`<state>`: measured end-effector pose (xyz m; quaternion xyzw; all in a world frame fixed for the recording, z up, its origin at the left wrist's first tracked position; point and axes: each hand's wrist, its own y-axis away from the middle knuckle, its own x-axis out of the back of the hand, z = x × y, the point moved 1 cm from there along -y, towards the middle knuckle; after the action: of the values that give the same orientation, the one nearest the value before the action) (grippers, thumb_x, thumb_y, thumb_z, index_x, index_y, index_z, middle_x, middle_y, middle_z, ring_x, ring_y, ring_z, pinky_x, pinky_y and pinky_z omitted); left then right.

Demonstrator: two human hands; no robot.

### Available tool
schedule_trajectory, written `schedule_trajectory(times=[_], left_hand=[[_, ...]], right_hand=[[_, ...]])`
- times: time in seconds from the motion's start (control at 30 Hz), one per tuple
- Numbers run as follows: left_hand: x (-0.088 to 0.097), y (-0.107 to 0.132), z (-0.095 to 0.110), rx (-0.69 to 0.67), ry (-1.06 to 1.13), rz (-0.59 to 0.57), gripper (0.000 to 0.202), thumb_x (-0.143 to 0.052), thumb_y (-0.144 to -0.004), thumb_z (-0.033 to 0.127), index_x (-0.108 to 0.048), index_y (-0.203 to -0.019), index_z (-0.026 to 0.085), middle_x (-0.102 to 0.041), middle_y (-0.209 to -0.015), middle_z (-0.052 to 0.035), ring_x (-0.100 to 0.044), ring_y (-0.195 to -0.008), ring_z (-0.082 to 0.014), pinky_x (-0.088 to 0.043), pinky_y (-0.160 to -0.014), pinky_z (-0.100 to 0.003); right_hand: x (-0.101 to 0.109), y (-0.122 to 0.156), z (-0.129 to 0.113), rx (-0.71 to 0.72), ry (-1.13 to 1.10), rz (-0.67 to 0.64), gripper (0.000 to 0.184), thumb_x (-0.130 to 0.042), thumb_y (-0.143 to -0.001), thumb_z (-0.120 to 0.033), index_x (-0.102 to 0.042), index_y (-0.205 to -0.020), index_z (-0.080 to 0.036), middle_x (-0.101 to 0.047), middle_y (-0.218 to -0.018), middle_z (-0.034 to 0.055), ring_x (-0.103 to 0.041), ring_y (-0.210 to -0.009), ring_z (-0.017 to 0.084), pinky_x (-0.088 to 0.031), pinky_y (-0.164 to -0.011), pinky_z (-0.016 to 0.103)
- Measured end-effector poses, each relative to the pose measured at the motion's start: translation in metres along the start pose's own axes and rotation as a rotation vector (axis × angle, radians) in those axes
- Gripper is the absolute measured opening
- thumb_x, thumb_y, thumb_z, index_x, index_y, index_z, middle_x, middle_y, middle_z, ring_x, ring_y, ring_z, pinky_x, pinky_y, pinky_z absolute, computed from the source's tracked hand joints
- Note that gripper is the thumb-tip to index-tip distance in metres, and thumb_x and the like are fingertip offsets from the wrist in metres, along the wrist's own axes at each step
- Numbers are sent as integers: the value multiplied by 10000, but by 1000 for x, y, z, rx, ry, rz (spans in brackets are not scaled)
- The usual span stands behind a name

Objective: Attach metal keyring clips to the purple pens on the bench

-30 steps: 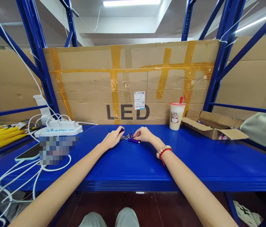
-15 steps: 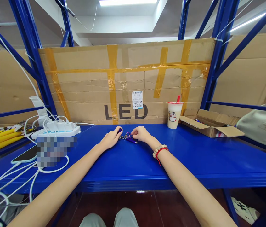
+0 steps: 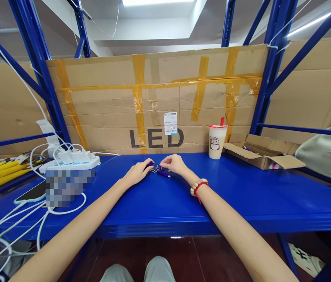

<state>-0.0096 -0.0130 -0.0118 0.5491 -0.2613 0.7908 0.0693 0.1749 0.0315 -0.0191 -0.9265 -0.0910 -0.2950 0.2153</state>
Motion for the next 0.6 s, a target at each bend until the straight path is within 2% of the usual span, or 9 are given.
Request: schedule_trajectory(times=[0.1, 0.2, 0.33, 0.43, 0.53, 0.6], left_hand=[[2, 1, 2, -13, -4, -27, 274, -313, -902, 375, -477, -1100, 281, -637, -1045, -18, -592, -972, -195, -452, -800, -297], [4, 2, 4, -26, 0, -28, 267, -326, -901, 357, -484, -1103, 283, -637, -1042, -18, -588, -982, -193, -453, -792, -286], [3, 1, 4, -59, 6, -17, 271, -309, -908, 353, -482, -1106, 289, -626, -1069, -14, -586, -989, -190, -451, -787, -281], [1, -1, 4, -66, 19, 2, 276, -293, -912, 361, -473, -1108, 289, -633, -1041, -10, -593, -967, -187, -450, -777, -277], [0, -2, 2, -44, 36, 16, 285, -272, -913, 378, -452, -1112, 281, -647, -982, -14, -611, -913, -193, -454, -741, -279], [0, -2, 1, -35, 26, 7, 285, -263, -915, 377, -445, -1109, 275, -650, -969, -19, -616, -898, -194, -454, -731, -280]], right_hand=[[-5, 3, -10, 3, -226, -36, 313, -677, -665, -387, -702, -862, -146, -696, -772, 52, -588, -608, 106, -471, -470, 178], [-8, 5, -17, 18, -318, -71, 365, -670, -662, -426, -700, -890, -143, -692, -817, 64, -583, -646, 103, -449, -472, 162], [-8, 7, -18, -9, -335, -70, 372, -694, -628, -430, -703, -866, -145, -686, -804, 60, -572, -656, 103, -430, -478, 166], [-7, 6, -16, -15, -317, -16, 389, -689, -623, -449, -698, -853, -135, -670, -737, 49, -539, -602, 90, -412, -459, 170], [-8, 5, -16, 48, -277, 64, 413, -668, -629, -483, -691, -835, -127, -649, -689, 38, -502, -542, 82, -389, -429, 179], [-9, 4, -17, 109, -217, 66, 426, -650, -639, -505, -693, -824, -124, -638, -668, 33, -481, -503, 79, -382, -424, 194]])
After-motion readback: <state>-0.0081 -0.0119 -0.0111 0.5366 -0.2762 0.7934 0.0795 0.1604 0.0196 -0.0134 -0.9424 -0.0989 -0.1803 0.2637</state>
